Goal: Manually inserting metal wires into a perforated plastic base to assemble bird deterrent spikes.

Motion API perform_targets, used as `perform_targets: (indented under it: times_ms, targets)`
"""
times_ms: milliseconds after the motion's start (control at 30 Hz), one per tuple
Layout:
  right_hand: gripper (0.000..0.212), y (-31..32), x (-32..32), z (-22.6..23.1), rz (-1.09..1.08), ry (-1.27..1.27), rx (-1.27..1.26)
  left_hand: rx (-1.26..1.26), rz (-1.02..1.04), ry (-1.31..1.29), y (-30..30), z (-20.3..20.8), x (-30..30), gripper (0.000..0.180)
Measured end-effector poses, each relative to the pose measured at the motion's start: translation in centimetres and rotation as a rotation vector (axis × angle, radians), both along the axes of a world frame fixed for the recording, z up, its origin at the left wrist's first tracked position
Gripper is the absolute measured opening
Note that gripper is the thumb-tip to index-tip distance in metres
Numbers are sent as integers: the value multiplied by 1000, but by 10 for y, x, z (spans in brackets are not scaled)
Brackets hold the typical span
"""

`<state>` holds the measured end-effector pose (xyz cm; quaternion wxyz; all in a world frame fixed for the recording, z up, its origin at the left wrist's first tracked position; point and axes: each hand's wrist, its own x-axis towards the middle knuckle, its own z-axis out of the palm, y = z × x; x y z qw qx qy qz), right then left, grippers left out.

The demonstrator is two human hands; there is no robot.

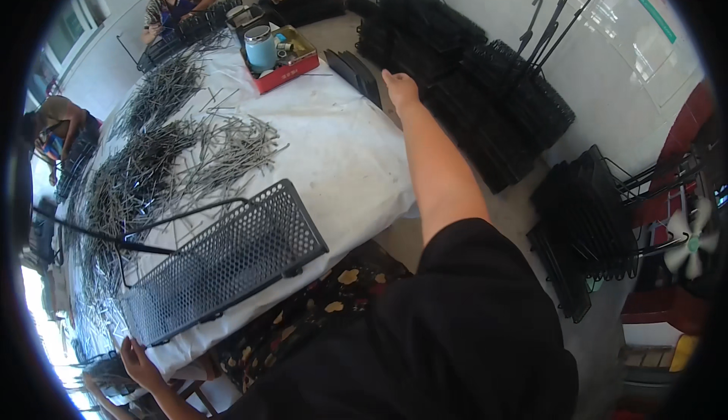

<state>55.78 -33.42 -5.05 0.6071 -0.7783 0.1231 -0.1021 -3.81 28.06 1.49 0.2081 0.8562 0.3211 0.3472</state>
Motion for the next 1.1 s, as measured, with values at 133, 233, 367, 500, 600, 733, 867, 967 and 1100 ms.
perform_targets:
  times_ms: [133,233,367,500,600,733,867,967,1100]
  targets:
    - [37,36,25,3,27,208,176,-32,95,144,21,-3,-29,28]
    - [34,30,32,-17,79,-1,298,108,161,274,-34,35,9,29]
    - [34,42,18,5,82,162,431,181,260,274,-48,39,19,29]
    - [36,20,30,-13,96,282,578,298,199,312,-37,24,22,28]
    - [30,10,30,-14,135,230,489,402,165,374,-38,23,25,26]
    - [22,0,37,-5,255,-38,-112,326,185,311,-52,36,43,24]
    - [23,-2,37,14,316,-92,-583,323,147,272,-59,47,56,24]
    - [21,2,31,34,382,-88,-738,472,201,367,-59,53,55,22]
    - [20,2,37,43,419,-93,-878,645,193,367,-36,49,39,22]
